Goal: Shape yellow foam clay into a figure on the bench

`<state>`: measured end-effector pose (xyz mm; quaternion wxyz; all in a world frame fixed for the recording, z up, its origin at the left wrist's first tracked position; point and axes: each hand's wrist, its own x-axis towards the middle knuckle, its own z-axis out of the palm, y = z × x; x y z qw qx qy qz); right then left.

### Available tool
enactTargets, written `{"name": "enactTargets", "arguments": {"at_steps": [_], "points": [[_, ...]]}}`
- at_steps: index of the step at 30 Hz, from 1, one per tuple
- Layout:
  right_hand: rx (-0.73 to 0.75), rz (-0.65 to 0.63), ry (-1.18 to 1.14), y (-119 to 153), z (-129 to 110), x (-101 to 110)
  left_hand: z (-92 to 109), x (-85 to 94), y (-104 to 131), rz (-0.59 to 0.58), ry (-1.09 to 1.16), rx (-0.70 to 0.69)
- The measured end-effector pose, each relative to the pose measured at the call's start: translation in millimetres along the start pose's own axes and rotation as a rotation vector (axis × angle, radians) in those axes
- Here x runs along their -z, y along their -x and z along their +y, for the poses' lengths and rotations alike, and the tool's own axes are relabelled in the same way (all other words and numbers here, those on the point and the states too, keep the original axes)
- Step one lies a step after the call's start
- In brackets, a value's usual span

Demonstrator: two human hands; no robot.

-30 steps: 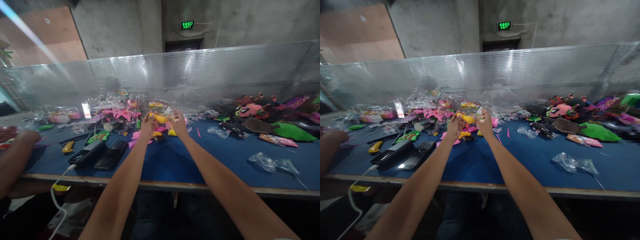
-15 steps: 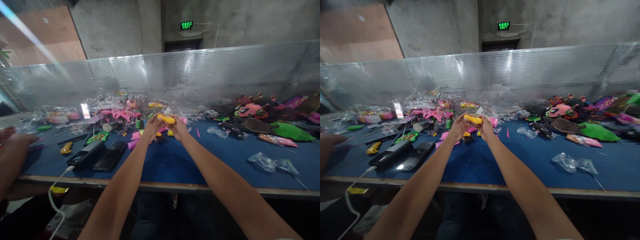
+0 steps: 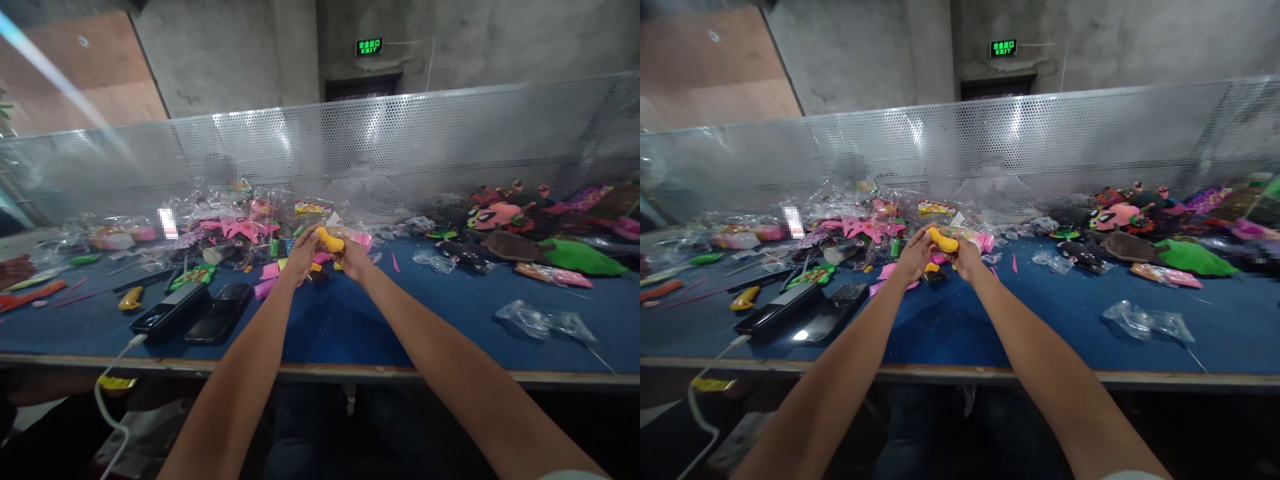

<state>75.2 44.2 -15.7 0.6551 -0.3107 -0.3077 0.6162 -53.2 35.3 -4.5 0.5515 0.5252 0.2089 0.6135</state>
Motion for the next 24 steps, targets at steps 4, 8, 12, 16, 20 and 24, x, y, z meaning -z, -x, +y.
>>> {"name": "enactTargets", "arguments": {"at_steps": [4,8,12,16,20,24], "points": [[0.054,0.003,0.037,-3,-1,3,0,2.6,-3,0.022,-0.001,0.026],[0.079,-0.028,0.113,-3,-6,9,-1,4.9,-4,0.044,-0.012,0.057],[0.103,-0.105,0.205,-4,-8,14,0,7.3,-4,0.068,0.011,0.056],[0.138,-0.167,0.235,-6,-8,16,1,10.2,-4,0.009,0.014,0.09],[0.129,-0.145,0.205,-9,-7,17,2,10.5,-4,0.01,0.016,0.142],[0.123,-0.034,0.142,-11,-8,16,3,7.0,-1,0.007,0.097,0.137]]}}
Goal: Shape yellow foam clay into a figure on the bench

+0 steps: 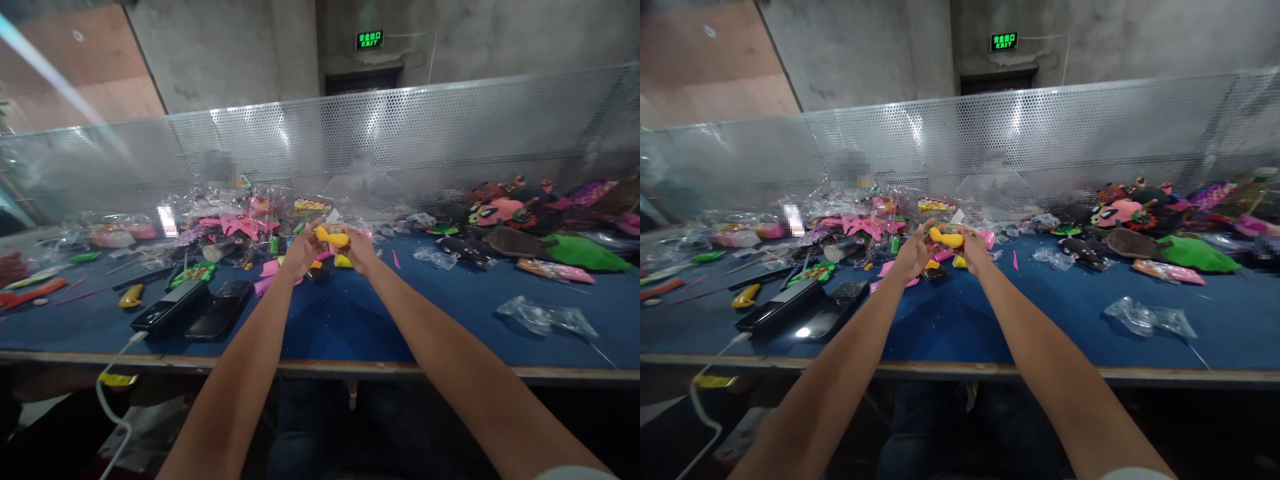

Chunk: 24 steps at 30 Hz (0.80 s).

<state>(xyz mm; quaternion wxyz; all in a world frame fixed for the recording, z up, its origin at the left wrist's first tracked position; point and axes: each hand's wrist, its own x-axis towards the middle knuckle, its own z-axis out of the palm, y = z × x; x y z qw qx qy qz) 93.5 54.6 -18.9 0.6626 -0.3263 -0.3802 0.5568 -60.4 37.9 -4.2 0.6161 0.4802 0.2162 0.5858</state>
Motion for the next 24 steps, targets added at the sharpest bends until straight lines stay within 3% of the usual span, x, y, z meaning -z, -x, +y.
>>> {"name": "enactTargets", "arguments": {"at_steps": [9,15,24], "points": [[0.043,0.065,0.005,4,-4,-3,-3,-0.2,-4,0.145,-0.139,-0.116],[0.111,-0.094,0.061,4,-2,-1,-5,4.1,-11,0.344,-0.155,-0.129],[0.1,-0.084,0.055,2,2,3,-6,10.0,-13,0.377,-0.19,-0.107]]}}
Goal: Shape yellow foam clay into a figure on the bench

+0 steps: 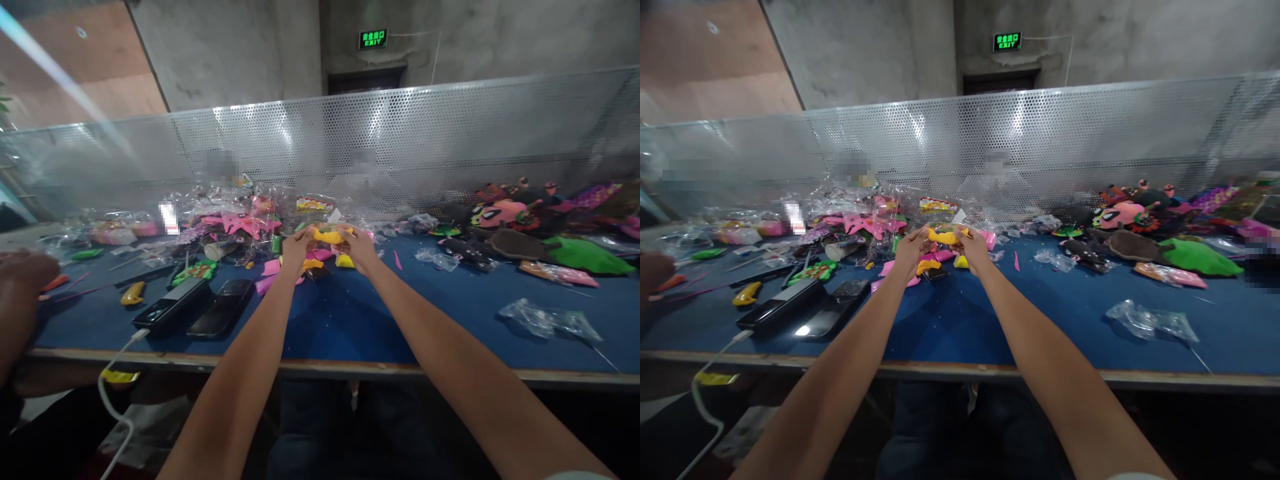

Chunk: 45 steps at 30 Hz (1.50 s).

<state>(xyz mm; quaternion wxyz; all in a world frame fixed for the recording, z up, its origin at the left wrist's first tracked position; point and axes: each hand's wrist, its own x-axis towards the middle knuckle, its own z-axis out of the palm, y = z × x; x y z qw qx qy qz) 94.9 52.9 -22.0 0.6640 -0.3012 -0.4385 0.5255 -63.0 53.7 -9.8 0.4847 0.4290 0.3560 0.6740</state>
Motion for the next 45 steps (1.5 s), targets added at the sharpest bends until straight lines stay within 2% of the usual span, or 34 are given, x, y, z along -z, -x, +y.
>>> {"name": "enactTargets", "arguments": {"at_steps": [6,11,15,19,22,24,27,31,36,38,40,42,45], "points": [[-0.025,0.052,-0.08,-2,-1,-1,6,-3.7,7,-0.046,0.047,-0.007],[0.007,-0.004,0.03,-5,3,4,1,-1.8,2,-0.061,-0.099,-0.052],[0.043,-0.034,0.108,-8,6,10,-3,1.0,0,-0.125,-0.143,-0.062],[0.041,-0.045,0.12,-11,7,12,-3,4.3,3,-0.268,-0.153,-0.109],[0.018,-0.04,0.13,-11,7,12,-3,8.6,3,-0.423,-0.333,-0.217],[-0.002,-0.021,0.121,-9,7,12,-5,11.3,3,-0.463,-0.492,-0.295],[-0.048,-0.02,0.074,-5,5,13,-8,13.6,2,-0.44,-0.676,-0.379],[-0.099,-0.098,0.078,-2,2,14,-8,13.7,2,-0.387,-0.84,-0.433],[-0.047,-0.027,0.012,-2,1,4,-2,12.6,7,-0.189,-0.948,-0.493],[-0.038,0.0,-0.01,-2,1,0,-1,13.1,8,-0.116,-0.925,-0.494],[-0.038,0.005,-0.02,-2,2,-2,-2,13.4,7,-0.101,-0.867,-0.478],[-0.04,0.01,-0.019,-1,2,0,-5,12.6,6,-0.169,-0.743,-0.445],[-0.044,0.029,-0.031,-1,2,4,-8,8.3,5,-0.277,-0.48,-0.322]]}}
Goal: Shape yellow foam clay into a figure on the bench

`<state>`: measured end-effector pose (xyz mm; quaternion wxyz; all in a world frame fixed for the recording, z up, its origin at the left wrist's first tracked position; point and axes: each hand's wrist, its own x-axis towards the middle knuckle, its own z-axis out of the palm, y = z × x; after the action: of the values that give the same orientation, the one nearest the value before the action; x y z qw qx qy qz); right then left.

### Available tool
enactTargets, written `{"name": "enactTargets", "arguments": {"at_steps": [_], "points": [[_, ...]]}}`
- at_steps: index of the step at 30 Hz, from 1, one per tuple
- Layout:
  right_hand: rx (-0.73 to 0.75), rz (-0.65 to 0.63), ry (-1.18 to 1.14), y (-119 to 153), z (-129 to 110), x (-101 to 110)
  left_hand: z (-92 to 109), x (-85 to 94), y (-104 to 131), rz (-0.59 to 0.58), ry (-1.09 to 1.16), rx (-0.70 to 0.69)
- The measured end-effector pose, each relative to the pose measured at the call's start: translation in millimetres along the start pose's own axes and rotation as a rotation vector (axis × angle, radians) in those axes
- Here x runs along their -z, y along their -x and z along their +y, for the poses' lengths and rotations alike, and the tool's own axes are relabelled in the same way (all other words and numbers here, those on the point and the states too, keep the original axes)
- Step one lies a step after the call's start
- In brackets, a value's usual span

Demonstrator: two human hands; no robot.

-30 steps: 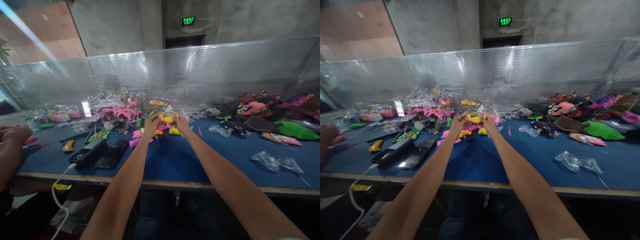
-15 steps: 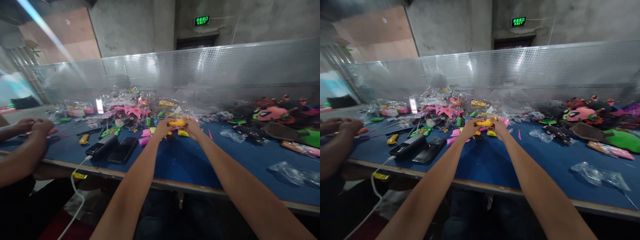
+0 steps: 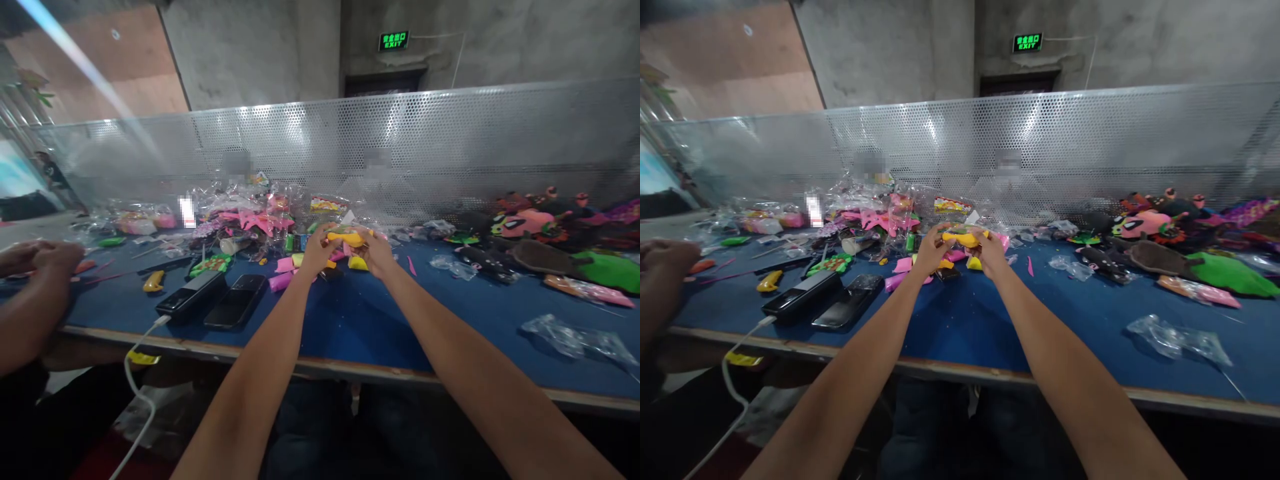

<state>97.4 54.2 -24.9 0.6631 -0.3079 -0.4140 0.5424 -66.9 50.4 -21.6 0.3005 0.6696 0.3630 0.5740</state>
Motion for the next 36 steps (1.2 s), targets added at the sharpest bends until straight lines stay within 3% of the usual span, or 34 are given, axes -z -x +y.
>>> {"name": "enactTargets", "arguments": {"at_steps": [7,12,18,29,36], "points": [[0.085,-0.087,0.057,1,4,-1,2,-9.0,-1,0.179,0.317,0.301],[0.131,-0.05,0.187,-3,4,3,-1,-7.1,-3,0.114,0.339,0.244],[0.176,-0.061,0.275,-2,-3,8,-3,-5.2,-4,0.0,0.215,0.203],[0.331,-0.141,0.258,8,-4,-5,4,-8.0,-1,0.043,0.379,0.246],[0.454,-0.177,0.541,9,-2,-4,2,-7.1,-5,0.128,0.369,0.137]]}}
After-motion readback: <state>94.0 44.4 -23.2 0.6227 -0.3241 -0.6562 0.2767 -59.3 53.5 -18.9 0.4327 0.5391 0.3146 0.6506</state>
